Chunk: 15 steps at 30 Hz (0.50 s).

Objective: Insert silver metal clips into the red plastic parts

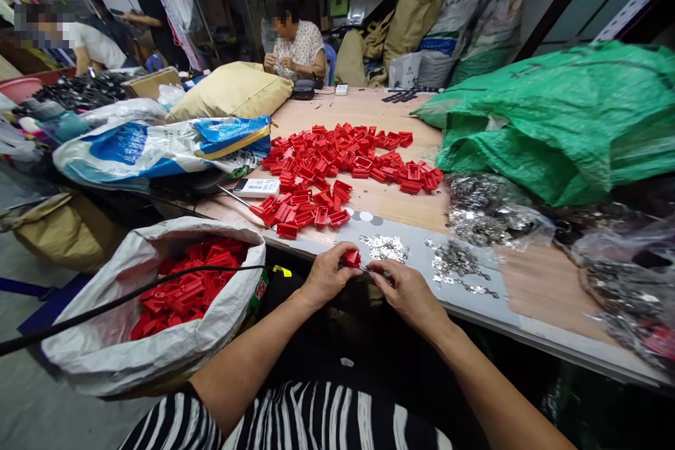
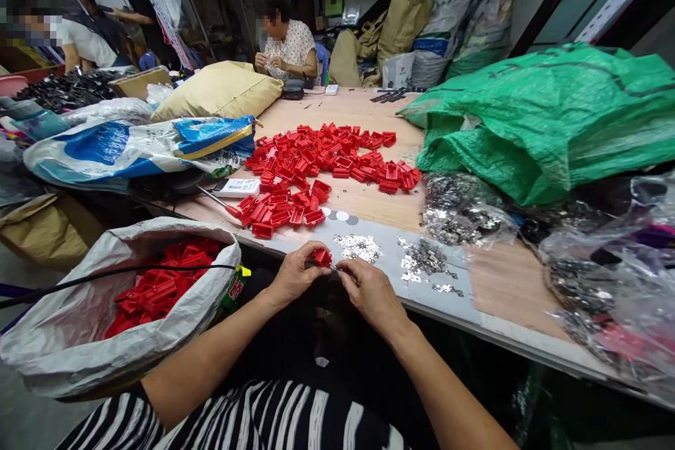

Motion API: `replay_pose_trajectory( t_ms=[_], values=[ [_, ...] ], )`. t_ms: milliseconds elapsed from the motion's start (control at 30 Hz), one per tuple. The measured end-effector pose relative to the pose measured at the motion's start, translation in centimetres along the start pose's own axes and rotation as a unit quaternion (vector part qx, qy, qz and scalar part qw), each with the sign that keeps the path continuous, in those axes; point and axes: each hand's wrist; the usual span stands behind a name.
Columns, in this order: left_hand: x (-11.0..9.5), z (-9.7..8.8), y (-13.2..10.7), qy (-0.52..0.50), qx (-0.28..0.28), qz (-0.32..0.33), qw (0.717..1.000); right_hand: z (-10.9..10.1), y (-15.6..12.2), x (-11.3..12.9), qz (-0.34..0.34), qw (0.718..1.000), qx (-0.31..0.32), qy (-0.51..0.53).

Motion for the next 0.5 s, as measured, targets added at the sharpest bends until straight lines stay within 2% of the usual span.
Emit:
replay_pose_trajectory(
  t_ms=[267,500],
  values=[
    [0.02,-0.38,0.46,0.006,0.036,0.020,0.999,-0.08,0.37,-0.55,-0.010,1.000,0.026,-0.002],
    [-0.11,-0.60,0.86,-0.002,0.051,0.003,0.999,-0.42,0.41,-0.40,-0.016,1.000,0.026,0.004]
  ],
)
Point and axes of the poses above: each hand's wrist, its own y-axis towards the middle knuckle, its own z-axis out of the palm, x = y × z, and after that the axes turned 2 degrees about z, right-handed
